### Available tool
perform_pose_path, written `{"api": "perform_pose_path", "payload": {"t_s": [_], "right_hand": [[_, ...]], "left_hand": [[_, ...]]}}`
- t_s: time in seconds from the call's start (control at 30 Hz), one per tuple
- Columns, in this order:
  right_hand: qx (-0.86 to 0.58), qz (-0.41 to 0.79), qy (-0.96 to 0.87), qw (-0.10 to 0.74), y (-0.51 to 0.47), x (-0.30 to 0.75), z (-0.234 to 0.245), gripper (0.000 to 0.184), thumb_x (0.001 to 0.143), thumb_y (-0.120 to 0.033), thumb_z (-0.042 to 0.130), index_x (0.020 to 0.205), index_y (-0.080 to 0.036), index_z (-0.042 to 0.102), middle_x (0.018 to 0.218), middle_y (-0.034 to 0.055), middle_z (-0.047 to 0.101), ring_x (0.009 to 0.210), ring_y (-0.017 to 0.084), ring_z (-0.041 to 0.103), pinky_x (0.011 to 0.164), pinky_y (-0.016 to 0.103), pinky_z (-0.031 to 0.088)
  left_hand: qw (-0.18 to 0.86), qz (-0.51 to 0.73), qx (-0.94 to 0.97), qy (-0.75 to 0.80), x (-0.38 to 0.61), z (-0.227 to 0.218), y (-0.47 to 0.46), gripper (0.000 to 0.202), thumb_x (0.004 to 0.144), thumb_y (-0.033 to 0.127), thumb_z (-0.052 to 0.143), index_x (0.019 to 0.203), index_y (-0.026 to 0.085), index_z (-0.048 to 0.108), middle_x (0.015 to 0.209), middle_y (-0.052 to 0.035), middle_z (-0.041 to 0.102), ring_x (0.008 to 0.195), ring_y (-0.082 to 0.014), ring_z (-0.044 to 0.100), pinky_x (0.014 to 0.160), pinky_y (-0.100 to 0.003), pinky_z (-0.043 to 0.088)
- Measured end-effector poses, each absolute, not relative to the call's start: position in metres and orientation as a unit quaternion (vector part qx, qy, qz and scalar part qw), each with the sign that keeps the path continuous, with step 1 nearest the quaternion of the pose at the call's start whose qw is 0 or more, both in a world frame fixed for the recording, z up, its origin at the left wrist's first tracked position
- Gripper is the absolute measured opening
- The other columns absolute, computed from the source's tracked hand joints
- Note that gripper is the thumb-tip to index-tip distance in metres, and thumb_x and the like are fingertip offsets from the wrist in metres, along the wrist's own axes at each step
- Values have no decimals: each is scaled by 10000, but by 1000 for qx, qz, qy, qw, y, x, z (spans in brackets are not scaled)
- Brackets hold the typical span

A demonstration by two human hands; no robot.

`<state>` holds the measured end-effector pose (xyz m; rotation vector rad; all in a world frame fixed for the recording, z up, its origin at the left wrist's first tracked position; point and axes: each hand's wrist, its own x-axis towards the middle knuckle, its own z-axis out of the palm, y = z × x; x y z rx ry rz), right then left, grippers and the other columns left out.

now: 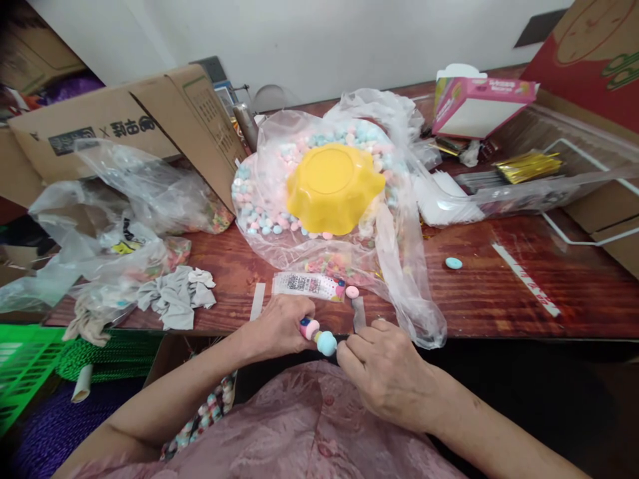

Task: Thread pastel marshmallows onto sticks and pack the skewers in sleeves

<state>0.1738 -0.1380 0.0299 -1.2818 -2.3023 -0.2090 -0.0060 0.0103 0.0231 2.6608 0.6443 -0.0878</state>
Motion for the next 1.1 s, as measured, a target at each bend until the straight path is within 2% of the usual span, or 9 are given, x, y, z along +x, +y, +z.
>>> {"api": "perform_pose_path", "payload": {"t_s": [0.17,0.3,0.6,0.77,0.83,0.93,1.1], "right_hand": [[-491,-61,-841,221,-134,174,28,271,870,-15,372,753,-181,552,636,14,533,568,170,399,597,339,241],[-500,-64,-828,245,-127,170,26,252,870,-30,401,732,-178,552,630,13,527,564,165,407,596,337,253],[-511,-104,-808,276,-107,157,3,282,917,-85,413,705,-170,579,644,25,560,604,165,467,607,344,276],[-492,-118,-813,287,-103,174,9,249,952,-106,440,854,-172,660,704,21,607,672,159,526,675,325,355],[-497,-128,-807,292,-104,183,15,229,947,-91,467,927,-186,674,727,19,627,728,165,563,702,321,377],[-505,-128,-803,289,-107,194,22,214,947,-92,475,951,-194,663,784,28,649,788,176,598,721,322,407],[-509,-50,-802,308,-112,198,26,223,901,-30,424,870,-167,598,759,33,587,696,155,548,622,287,388]], "left_hand": [[177,-11,969,173,-2,17,5,318,758,471,716,781,162,642,754,-57,684,715,-214,634,619,-294,372],[173,-6,972,157,1,15,1,374,743,519,735,785,162,631,765,-58,690,733,-233,649,633,-312,405],[265,-1,950,166,8,11,0,289,754,413,750,820,165,618,781,-48,678,737,-217,648,688,-316,467],[305,9,939,160,-5,21,15,671,653,472,857,1180,152,591,1154,-129,673,1062,-293,636,899,-396,488],[295,-14,937,185,-12,26,21,531,719,418,821,1142,164,621,1110,-111,693,1040,-285,646,890,-390,485],[303,-43,927,218,-17,32,23,177,816,304,717,939,183,674,877,-39,716,851,-221,670,774,-311,476],[316,-46,920,229,-9,33,15,132,808,296,705,843,173,671,820,-28,711,768,-199,655,678,-272,428]]}}
